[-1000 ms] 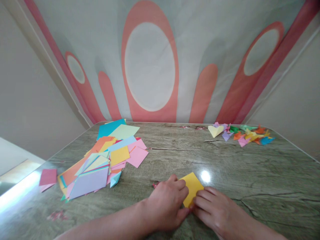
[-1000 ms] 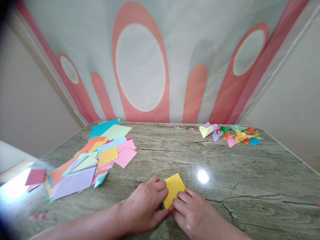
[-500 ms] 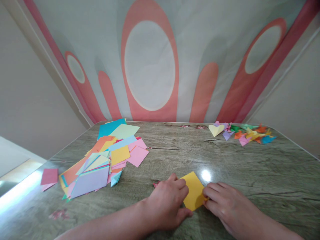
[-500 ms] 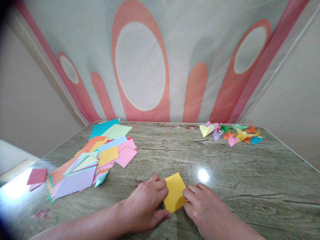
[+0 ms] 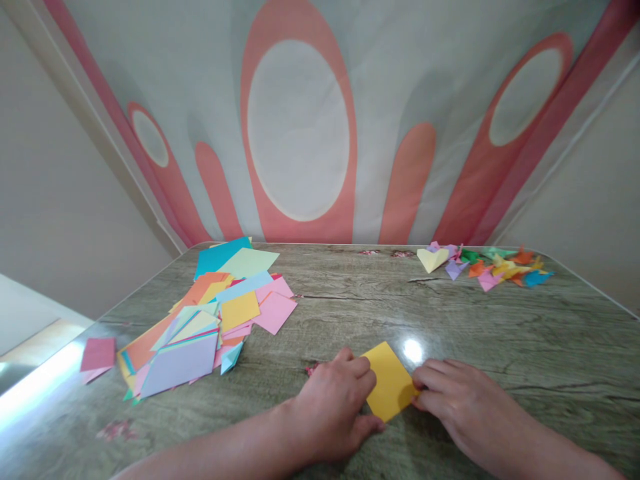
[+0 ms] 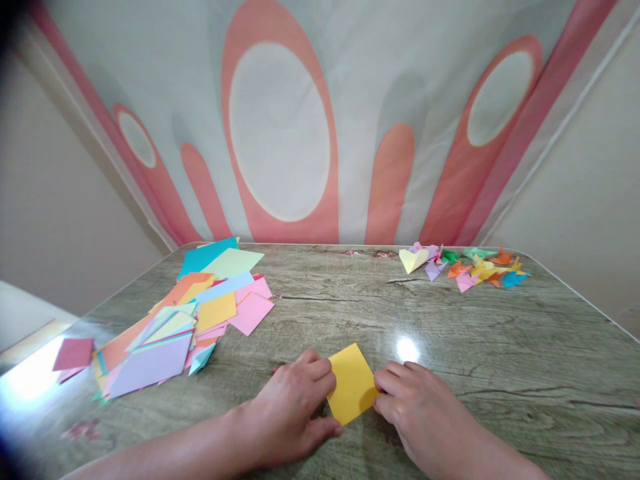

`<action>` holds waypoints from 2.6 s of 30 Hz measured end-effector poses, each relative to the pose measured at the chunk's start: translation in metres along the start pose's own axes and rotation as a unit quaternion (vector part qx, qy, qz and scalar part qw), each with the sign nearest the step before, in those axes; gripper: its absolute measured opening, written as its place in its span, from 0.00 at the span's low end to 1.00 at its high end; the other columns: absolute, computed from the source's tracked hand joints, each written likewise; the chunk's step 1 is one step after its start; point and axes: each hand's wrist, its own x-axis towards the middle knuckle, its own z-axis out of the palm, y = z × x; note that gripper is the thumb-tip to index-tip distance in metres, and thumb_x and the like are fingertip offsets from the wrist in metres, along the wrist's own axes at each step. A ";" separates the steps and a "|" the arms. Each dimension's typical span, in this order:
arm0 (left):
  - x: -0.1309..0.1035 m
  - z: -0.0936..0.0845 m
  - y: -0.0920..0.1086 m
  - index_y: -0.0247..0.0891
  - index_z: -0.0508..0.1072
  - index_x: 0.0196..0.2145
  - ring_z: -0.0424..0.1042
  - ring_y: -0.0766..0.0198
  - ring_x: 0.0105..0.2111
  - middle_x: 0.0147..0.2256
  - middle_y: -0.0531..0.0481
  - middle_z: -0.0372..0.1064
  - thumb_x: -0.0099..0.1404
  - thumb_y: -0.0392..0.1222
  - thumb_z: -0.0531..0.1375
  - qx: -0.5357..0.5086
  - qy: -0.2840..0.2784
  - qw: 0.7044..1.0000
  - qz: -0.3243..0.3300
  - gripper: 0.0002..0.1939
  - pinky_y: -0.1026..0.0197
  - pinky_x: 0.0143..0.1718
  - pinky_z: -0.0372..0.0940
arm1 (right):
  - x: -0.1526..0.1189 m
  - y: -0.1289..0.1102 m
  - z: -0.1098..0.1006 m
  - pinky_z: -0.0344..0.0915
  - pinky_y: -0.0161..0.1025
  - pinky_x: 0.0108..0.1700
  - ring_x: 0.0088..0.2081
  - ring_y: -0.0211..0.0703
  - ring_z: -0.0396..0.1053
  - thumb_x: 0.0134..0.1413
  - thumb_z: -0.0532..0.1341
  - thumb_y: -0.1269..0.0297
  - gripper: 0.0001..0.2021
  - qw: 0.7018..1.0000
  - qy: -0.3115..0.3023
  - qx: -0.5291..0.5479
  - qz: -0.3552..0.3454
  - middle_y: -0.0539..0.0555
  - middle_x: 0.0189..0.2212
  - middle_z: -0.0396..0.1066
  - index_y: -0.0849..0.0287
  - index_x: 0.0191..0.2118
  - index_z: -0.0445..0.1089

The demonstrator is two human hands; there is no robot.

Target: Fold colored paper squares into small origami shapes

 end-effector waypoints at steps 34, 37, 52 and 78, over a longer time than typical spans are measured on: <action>-0.017 -0.019 -0.021 0.50 0.66 0.56 0.56 0.49 0.61 0.63 0.40 0.54 0.66 0.38 0.55 0.017 -0.053 0.991 0.120 0.21 0.46 0.59 0.55 | 0.009 -0.006 0.005 0.63 0.43 0.44 0.41 0.44 0.67 0.57 0.59 0.74 0.13 0.998 0.033 0.014 -0.058 0.50 0.38 0.73 0.52 0.45 0.72; -0.018 -0.021 -0.020 0.50 0.67 0.55 0.57 0.50 0.61 0.62 0.42 0.56 0.67 0.38 0.55 0.024 -0.055 0.992 0.115 0.20 0.43 0.60 0.52 | 0.007 0.000 0.004 0.62 0.41 0.43 0.39 0.43 0.67 0.56 0.60 0.74 0.11 0.998 0.049 0.004 -0.041 0.49 0.36 0.74 0.53 0.43 0.73; -0.022 -0.018 -0.019 0.48 0.66 0.56 0.58 0.49 0.60 0.61 0.41 0.56 0.64 0.36 0.57 0.002 -0.058 0.992 0.109 0.23 0.43 0.60 0.52 | 0.002 0.019 -0.002 0.63 0.39 0.40 0.37 0.42 0.67 0.54 0.57 0.79 0.16 0.999 0.046 -0.005 0.028 0.50 0.31 0.72 0.50 0.37 0.76; -0.019 -0.023 -0.018 0.50 0.67 0.54 0.61 0.49 0.58 0.58 0.43 0.60 0.62 0.34 0.58 -0.011 -0.063 0.992 0.109 0.23 0.41 0.61 0.50 | 0.008 0.005 0.000 0.63 0.39 0.42 0.40 0.42 0.68 0.59 0.55 0.75 0.13 0.996 0.078 0.016 -0.038 0.50 0.38 0.74 0.51 0.40 0.75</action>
